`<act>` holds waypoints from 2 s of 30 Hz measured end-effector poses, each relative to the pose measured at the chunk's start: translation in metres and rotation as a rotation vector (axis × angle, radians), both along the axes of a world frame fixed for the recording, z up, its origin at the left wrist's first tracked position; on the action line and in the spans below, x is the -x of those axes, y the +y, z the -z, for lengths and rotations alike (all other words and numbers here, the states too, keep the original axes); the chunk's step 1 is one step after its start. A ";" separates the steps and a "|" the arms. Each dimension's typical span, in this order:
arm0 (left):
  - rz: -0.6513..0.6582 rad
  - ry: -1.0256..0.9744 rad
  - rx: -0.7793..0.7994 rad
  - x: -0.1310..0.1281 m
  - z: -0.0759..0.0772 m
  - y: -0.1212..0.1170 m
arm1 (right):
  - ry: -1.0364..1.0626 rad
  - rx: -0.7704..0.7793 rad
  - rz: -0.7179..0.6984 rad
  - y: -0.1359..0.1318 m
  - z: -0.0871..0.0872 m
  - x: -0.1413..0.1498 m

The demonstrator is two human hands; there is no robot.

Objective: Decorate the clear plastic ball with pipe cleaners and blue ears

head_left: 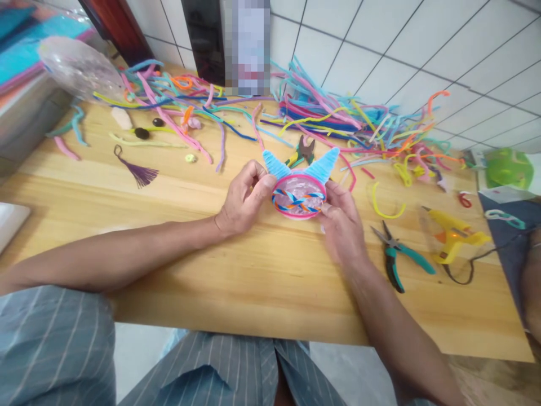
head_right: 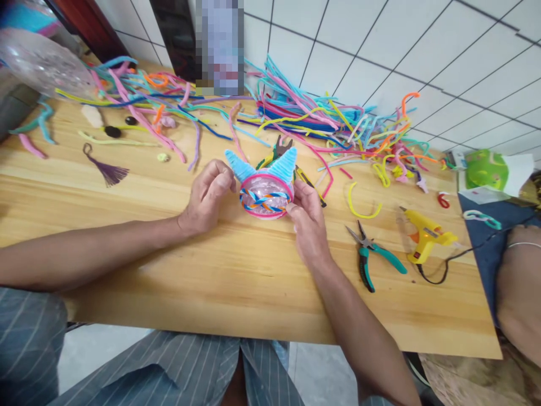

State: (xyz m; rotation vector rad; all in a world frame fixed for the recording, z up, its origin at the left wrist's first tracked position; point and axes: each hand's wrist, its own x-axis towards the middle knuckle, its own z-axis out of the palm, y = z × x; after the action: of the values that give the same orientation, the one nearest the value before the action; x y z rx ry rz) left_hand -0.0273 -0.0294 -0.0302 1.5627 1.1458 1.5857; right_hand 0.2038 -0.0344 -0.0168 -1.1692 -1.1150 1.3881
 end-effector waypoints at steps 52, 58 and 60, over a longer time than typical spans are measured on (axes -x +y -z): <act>0.214 0.131 0.009 -0.008 0.007 0.002 | 0.199 0.014 -0.090 -0.004 -0.008 0.010; 0.300 -0.017 0.075 -0.010 -0.002 -0.003 | 0.165 -0.062 -0.091 -0.010 -0.011 0.020; 0.309 -0.050 0.100 -0.011 -0.003 -0.003 | 0.167 -0.079 -0.084 -0.011 -0.011 0.021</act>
State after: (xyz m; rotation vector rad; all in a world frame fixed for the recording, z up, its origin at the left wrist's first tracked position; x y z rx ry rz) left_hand -0.0166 -0.0322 -0.0272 1.5410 0.8918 1.3357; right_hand 0.1833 -0.0456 -0.0060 -0.9417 -1.1001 1.4645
